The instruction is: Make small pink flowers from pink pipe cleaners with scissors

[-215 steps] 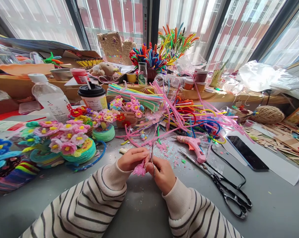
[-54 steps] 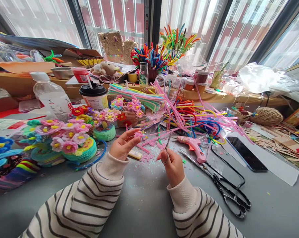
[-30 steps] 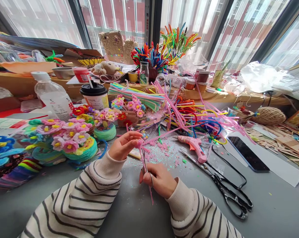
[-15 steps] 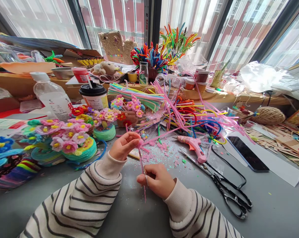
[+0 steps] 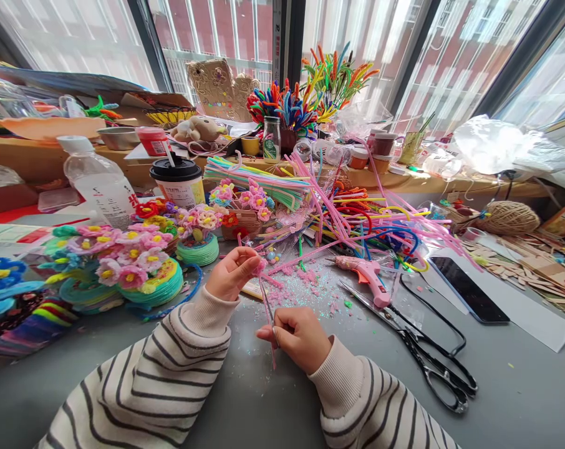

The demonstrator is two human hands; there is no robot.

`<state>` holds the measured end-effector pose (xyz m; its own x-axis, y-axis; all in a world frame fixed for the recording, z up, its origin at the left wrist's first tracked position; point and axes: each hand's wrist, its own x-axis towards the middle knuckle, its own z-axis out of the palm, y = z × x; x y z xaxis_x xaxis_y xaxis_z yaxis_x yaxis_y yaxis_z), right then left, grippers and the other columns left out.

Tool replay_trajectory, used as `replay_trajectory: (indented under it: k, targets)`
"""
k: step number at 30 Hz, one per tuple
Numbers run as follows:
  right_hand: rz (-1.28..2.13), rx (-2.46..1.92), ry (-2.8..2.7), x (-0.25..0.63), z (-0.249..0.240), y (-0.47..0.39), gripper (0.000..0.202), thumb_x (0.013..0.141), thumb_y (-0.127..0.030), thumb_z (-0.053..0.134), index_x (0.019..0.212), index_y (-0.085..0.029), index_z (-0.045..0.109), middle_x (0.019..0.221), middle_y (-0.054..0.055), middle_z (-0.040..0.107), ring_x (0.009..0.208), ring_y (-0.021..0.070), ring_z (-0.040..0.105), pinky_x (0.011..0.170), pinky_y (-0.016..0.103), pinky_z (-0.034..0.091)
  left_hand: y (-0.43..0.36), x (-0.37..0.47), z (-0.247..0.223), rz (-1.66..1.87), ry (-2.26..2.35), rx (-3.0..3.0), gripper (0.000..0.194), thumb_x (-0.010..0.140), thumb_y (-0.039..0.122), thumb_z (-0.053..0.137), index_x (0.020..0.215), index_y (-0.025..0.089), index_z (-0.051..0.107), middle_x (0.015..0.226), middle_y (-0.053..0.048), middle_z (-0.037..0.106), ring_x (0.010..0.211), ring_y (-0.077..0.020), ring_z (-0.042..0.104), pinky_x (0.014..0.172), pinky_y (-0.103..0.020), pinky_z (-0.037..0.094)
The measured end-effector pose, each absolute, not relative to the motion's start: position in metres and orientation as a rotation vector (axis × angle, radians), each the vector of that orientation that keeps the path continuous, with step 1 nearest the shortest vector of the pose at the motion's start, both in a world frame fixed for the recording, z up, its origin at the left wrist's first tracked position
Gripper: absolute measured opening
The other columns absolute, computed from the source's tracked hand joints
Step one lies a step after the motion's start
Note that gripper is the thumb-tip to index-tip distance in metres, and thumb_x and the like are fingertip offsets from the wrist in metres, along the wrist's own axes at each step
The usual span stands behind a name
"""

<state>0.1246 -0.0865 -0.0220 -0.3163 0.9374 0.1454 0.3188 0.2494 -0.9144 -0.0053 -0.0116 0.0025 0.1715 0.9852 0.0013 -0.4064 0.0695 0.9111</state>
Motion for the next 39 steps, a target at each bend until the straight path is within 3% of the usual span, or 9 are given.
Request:
replay_trajectory:
  k: [6,13,34,39]
  targets:
    - [1.041,-1.149,-1.904,0.127,-0.022,-0.087,0.053,0.070,-0.061,0.024,0.046,-0.016,0.040,0.045,0.000,0.044,0.042,0.0084,0.035,0.041,0.021,0.027,-0.014,-0.004,0.003,1.228,0.804,0.935,0.033,0.045,0.029,0.068,0.065,0.013,0.047,0.050,0.006,0.052,0.048,-0.0037,0.047,0.046,-0.016,0.036]
    - [1.037,-1.180,-1.970,0.127,-0.025,-0.086,0.061,0.068,-0.065,0.019,0.049,-0.013,0.047,0.046,0.000,0.044,0.044,0.0086,0.037,0.044,0.021,0.030,-0.020,0.004,0.004,1.250,0.787,0.910,0.034,0.042,0.027,0.069,0.063,0.012,0.047,0.048,0.006,0.050,0.045,-0.0027,0.045,0.044,-0.015,0.035]
    - [0.993,-1.243,-1.867,0.123,-0.022,-0.085,0.050,0.068,-0.061,0.031,0.043,-0.017,0.030,0.040,-0.002,0.040,0.040,0.0072,0.035,0.041,0.019,0.028,-0.013,-0.001,-0.001,1.242,0.915,0.842,0.043,0.039,0.031,0.070,0.069,0.014,0.044,0.052,0.004,0.053,0.047,-0.0046,0.048,0.041,-0.015,0.034]
    - [1.024,-1.193,-1.908,0.124,-0.023,-0.086,0.055,0.066,-0.066,0.024,0.045,-0.016,0.036,0.043,0.000,0.043,0.041,0.0080,0.037,0.041,0.020,0.028,-0.013,0.000,0.000,1.238,0.918,0.838,0.044,0.038,0.031,0.070,0.068,0.013,0.044,0.051,0.005,0.052,0.045,-0.0041,0.047,0.041,-0.015,0.033]
